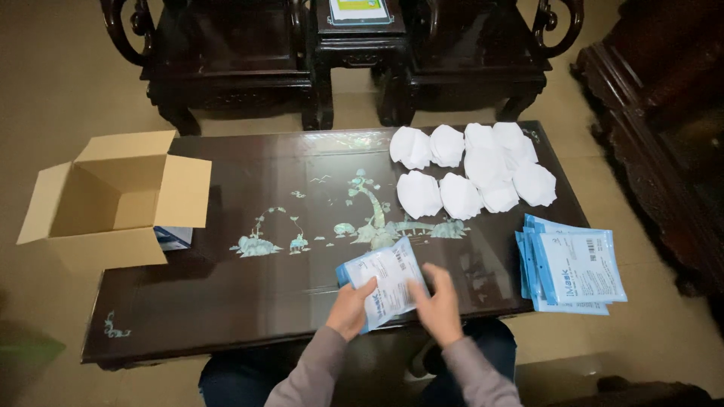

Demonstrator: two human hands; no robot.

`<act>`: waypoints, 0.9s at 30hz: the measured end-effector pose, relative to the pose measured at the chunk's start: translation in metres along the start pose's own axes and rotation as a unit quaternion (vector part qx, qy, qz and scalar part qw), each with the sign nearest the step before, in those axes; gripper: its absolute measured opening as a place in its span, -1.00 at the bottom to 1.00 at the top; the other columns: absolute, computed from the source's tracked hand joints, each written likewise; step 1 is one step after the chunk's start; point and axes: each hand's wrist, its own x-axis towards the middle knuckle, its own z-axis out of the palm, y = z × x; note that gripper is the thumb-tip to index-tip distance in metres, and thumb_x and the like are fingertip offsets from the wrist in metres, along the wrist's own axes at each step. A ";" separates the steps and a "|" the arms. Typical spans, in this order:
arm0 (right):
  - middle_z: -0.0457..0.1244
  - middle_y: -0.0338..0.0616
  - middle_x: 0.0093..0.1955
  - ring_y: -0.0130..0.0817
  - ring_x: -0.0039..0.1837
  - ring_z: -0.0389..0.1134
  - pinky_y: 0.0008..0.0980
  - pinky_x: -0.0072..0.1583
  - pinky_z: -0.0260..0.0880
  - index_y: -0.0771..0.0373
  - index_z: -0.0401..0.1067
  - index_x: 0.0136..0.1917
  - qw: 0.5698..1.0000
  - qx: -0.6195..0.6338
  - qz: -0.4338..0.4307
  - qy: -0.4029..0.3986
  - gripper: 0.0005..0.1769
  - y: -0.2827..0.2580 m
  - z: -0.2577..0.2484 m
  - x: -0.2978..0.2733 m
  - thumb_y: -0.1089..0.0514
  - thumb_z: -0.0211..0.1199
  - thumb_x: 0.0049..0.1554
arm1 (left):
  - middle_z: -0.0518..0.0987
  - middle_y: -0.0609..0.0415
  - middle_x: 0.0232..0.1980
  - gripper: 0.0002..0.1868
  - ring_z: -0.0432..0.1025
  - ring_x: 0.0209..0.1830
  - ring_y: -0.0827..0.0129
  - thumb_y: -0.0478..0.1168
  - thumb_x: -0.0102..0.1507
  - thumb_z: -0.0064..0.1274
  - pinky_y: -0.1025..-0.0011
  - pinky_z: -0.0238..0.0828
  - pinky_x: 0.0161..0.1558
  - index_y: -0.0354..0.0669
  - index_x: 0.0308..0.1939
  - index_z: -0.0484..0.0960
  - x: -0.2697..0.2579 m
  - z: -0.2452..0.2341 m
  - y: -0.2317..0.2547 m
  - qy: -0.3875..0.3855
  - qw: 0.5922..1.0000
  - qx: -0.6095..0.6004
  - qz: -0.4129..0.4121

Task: Packaging face masks into individual plastic pouches and placing them in a cardboard box.

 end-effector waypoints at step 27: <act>0.11 0.13 0.52 0.00 0.54 0.15 -0.08 0.44 0.17 0.26 0.05 0.62 0.965 -0.040 0.234 -0.110 -0.03 0.014 0.043 0.023 -0.17 0.29 0.11 | -0.26 -0.21 0.67 -0.30 -0.40 0.66 -0.09 0.18 0.47 -0.45 -0.30 -0.52 0.50 0.05 0.63 -0.06 0.006 -0.025 0.001 0.104 0.516 0.799 0.292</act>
